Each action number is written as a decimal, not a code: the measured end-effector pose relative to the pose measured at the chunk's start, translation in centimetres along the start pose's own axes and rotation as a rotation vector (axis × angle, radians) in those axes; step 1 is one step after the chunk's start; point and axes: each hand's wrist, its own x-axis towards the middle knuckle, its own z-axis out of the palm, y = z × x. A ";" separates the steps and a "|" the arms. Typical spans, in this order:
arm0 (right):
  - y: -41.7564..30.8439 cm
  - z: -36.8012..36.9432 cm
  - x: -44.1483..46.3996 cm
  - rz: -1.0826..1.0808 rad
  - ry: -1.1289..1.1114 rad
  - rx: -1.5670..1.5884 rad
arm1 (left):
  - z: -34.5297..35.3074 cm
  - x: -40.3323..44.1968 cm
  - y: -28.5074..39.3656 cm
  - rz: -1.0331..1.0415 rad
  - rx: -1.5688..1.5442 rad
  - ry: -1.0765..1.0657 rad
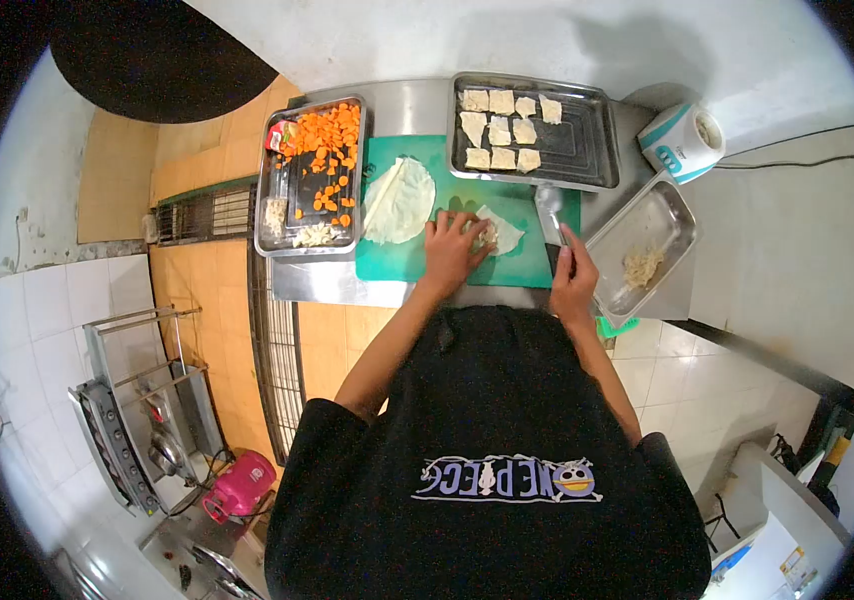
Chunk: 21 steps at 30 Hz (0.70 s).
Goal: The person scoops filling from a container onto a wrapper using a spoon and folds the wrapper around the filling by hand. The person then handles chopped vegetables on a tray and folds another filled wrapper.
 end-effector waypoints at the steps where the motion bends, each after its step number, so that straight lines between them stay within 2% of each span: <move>1: -0.3 0.0 0.1 -0.004 0.062 0.042 | 0.2 0.2 -0.2 0.022 0.041 -0.044; 3: -0.5 0.1 0.0 -0.008 0.125 0.089 | 0.5 0.1 -0.2 0.023 0.039 -0.036; 5: -0.3 0.2 -0.1 -0.036 0.037 0.006 | 0.4 0.1 -0.2 0.031 0.037 -0.033; 9: -0.2 0.4 -0.3 -0.033 0.081 0.044 | 0.1 0.2 0.2 0.029 -0.003 0.002; 11: 0.3 0.5 0.0 -0.031 -0.030 0.067 | 0.1 0.2 0.6 0.043 -0.023 0.023; 15: -0.3 0.0 -0.2 -0.035 0.063 0.095 | 0.4 0.4 0.2 0.057 0.031 -0.033; 17: -0.9 -1.5 0.3 0.112 -0.062 0.117 | 0.3 0.1 0.6 0.074 0.066 -0.044; 21: 1.1 -2.0 0.2 0.053 0.002 0.164 | 0.9 -1.6 0.6 0.098 0.156 -0.150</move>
